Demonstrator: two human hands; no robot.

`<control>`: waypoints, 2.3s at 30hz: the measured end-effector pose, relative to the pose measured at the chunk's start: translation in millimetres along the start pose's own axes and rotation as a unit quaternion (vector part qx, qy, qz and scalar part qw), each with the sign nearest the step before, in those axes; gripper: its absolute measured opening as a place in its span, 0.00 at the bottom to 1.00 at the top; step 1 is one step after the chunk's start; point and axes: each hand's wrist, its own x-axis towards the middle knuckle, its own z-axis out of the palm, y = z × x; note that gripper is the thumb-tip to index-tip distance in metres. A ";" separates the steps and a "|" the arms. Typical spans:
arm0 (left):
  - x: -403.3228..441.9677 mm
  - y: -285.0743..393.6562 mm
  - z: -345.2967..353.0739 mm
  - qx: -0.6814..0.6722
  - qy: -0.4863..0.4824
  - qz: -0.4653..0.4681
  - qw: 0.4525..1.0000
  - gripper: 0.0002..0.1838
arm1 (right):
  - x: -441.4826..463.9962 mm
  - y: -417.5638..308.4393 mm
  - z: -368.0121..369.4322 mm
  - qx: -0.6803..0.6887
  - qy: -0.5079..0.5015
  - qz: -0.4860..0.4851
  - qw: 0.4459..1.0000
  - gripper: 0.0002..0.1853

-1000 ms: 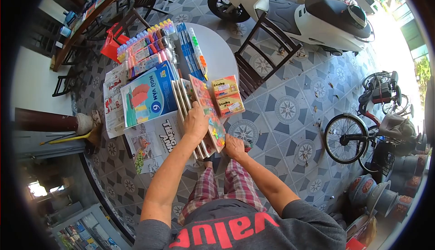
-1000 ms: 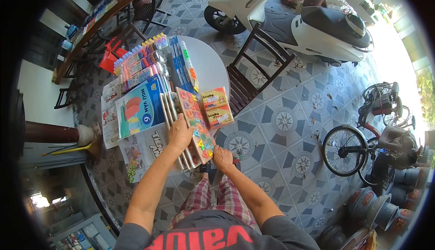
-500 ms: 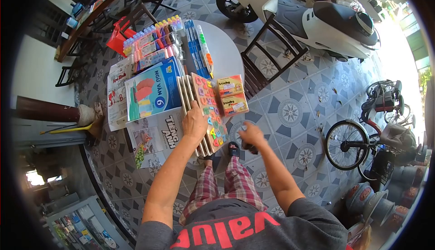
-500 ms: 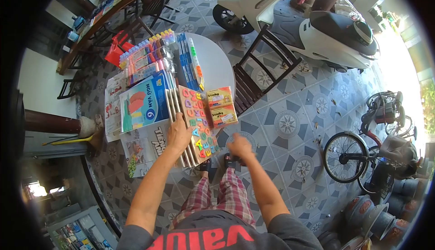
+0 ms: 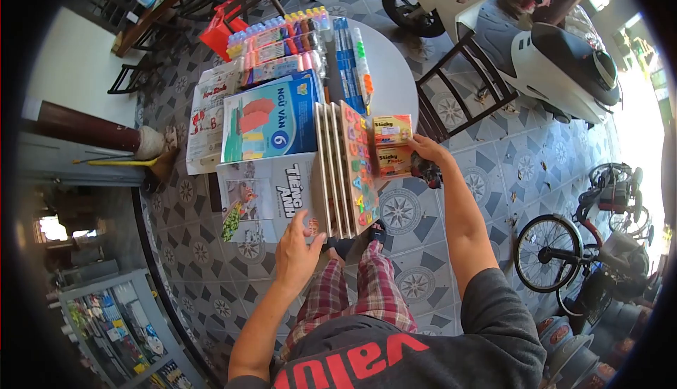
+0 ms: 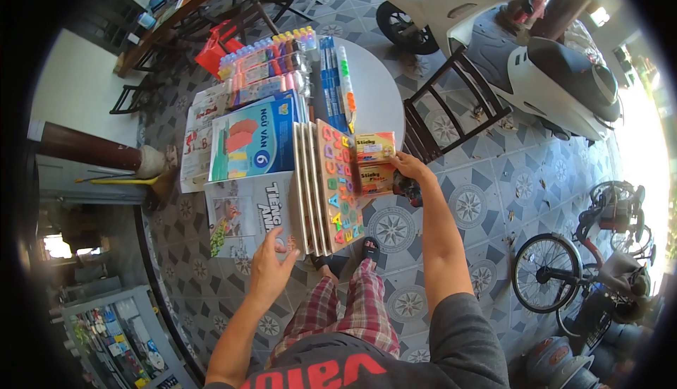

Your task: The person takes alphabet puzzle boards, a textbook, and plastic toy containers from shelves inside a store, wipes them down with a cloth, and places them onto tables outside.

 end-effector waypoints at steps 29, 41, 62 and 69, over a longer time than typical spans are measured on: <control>-281.7 -460.0 -217.0 -0.222 0.079 -0.210 0.949 0.29 | -57.7 -308.9 621.0 0.148 -0.290 0.123 0.937 0.28; -237.0 -681.0 -353.6 -0.167 0.200 -0.287 0.922 0.27 | 105.7 -506.2 797.0 0.109 -0.267 0.122 0.950 0.24; -207.7 -1118.1 -704.7 -0.284 0.351 -0.361 0.816 0.29 | 320.0 -884.8 1221.6 -0.473 -0.316 -0.148 0.809 0.31; -153.7 -1267.9 -872.3 -0.385 0.331 -0.340 0.792 0.18 | 429.9 -978.1 1366.4 -0.346 -0.258 -0.193 0.881 0.24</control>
